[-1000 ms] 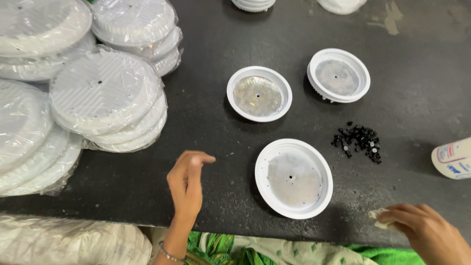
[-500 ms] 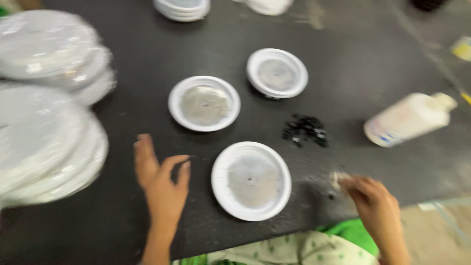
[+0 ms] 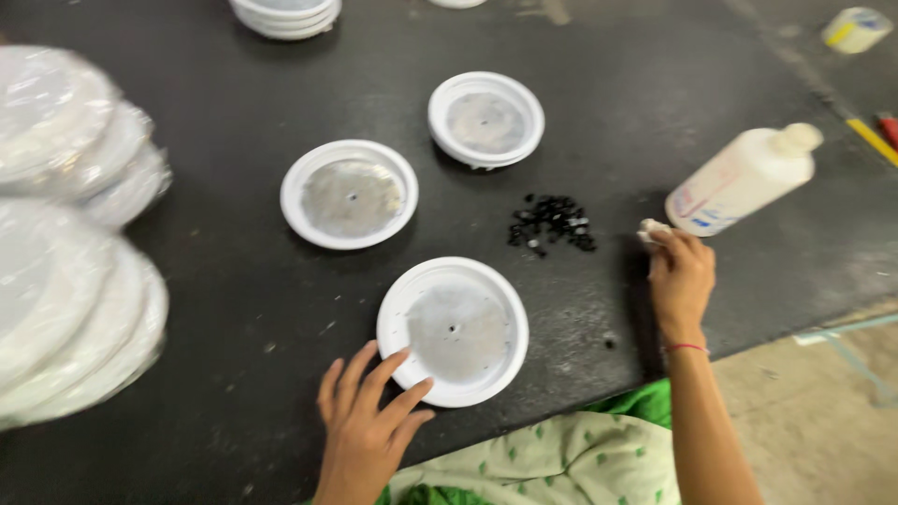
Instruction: The person wipes the interior of white plastic light fixture halves with a cloth, then inserts small black components into pre-drilled holes. They stack the halves, wrap them in plastic, and repeat the process with additional units.
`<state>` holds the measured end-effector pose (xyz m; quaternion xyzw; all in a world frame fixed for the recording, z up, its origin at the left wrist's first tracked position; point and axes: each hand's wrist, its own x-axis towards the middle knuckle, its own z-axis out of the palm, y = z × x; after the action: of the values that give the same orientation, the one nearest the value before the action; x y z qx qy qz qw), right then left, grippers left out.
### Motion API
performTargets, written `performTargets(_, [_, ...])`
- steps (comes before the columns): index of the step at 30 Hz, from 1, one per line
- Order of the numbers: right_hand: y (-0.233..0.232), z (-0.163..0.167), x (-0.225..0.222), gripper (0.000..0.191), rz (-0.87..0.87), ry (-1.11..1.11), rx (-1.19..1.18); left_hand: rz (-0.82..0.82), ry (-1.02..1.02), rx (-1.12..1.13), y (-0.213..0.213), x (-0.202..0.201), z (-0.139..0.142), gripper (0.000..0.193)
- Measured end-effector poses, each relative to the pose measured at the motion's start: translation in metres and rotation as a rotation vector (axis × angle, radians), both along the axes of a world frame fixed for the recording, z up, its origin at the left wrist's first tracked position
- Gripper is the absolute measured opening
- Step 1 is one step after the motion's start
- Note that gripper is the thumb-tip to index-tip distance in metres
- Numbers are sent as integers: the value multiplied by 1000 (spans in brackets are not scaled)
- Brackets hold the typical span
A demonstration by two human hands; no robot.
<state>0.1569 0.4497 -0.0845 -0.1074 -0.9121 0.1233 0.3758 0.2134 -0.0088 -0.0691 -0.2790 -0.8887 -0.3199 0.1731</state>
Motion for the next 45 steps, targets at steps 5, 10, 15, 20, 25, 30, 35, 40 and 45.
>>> performTargets(5, [8,-25,-3,20,16,43,-4,-5,-51,12,4,6,6,36])
performTargets(10, [16,-35,-3,18,14,39,-45,382,-400,268,2,-22,14,38])
performTargets(15, [19,-38,-1,21,31,39,-75,320,-506,392,-4,-59,23,39])
performTargets(20, [20,-40,-1,15,25,24,-95,-163,-286,-27,-1,-50,31,39])
performTargets(25, [18,-39,5,25,6,82,-7,-260,-157,-164,9,-28,25,29])
performTargets(30, [15,-31,10,34,-34,127,-7,-290,-73,-154,19,-33,41,20])
performTargets(35, [6,-16,9,43,-49,160,-3,-367,-94,-30,50,-79,90,17])
performTargets(40, [-7,1,10,44,-73,171,-10,-195,-684,313,70,-151,113,20])
performTargets(45, [-11,1,9,40,-58,174,-46,-160,-858,645,56,-183,65,25])
